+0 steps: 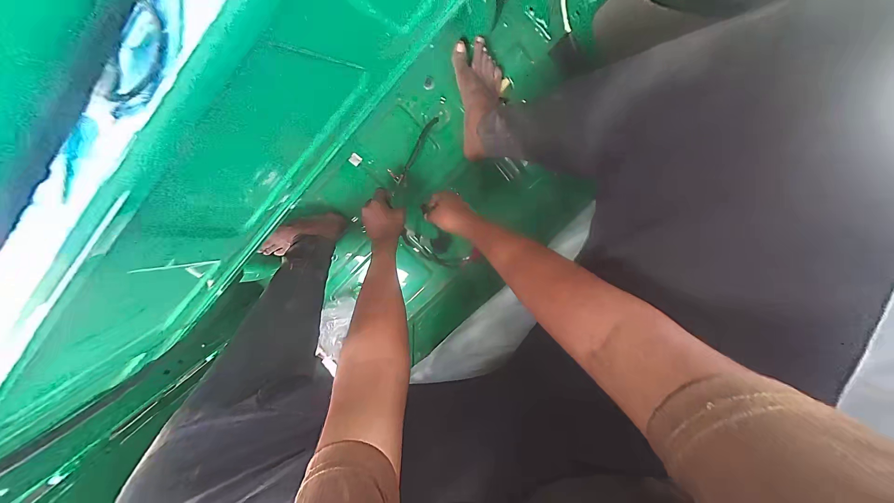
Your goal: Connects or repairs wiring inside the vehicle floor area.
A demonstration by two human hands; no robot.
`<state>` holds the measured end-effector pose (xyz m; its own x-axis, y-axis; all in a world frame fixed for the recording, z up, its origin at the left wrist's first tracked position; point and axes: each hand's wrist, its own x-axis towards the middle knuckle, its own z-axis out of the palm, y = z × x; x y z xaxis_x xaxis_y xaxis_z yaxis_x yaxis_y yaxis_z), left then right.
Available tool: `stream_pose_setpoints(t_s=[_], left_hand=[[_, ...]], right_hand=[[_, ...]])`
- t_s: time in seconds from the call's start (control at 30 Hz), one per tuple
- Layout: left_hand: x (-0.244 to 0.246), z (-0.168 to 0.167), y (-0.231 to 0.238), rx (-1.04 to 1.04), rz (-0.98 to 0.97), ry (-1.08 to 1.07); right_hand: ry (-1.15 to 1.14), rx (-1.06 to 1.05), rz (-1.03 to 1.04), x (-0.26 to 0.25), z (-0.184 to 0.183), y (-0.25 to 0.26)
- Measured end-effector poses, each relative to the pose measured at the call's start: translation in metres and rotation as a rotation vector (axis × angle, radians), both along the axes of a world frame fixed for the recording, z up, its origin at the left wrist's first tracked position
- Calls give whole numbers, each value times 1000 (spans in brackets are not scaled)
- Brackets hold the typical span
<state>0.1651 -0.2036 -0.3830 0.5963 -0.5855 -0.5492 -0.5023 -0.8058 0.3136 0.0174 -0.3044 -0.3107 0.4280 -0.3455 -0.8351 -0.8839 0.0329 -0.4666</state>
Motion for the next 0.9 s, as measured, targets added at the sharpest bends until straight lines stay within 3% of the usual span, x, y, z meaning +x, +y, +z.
stream_pose_setpoints(t_s=[0.2,0.33,0.47,0.57,0.9], left_hand=[[0,7,-8,19,-15,-87],[3,6,-11,-6,-45,-67],[-1,-2,-2,-151,83,2],[-3,11,-10,-170,124,22],[-12,14,-8,-251,209,21]], right_hand=[[-39,22,-161,11,-24,4],[-53,13,-155,25,-41,3],[-75,-14,-218,30,-57,6],[-67,-13,-259,43,-69,-2],[-136,44,-168,61,-84,-9]])
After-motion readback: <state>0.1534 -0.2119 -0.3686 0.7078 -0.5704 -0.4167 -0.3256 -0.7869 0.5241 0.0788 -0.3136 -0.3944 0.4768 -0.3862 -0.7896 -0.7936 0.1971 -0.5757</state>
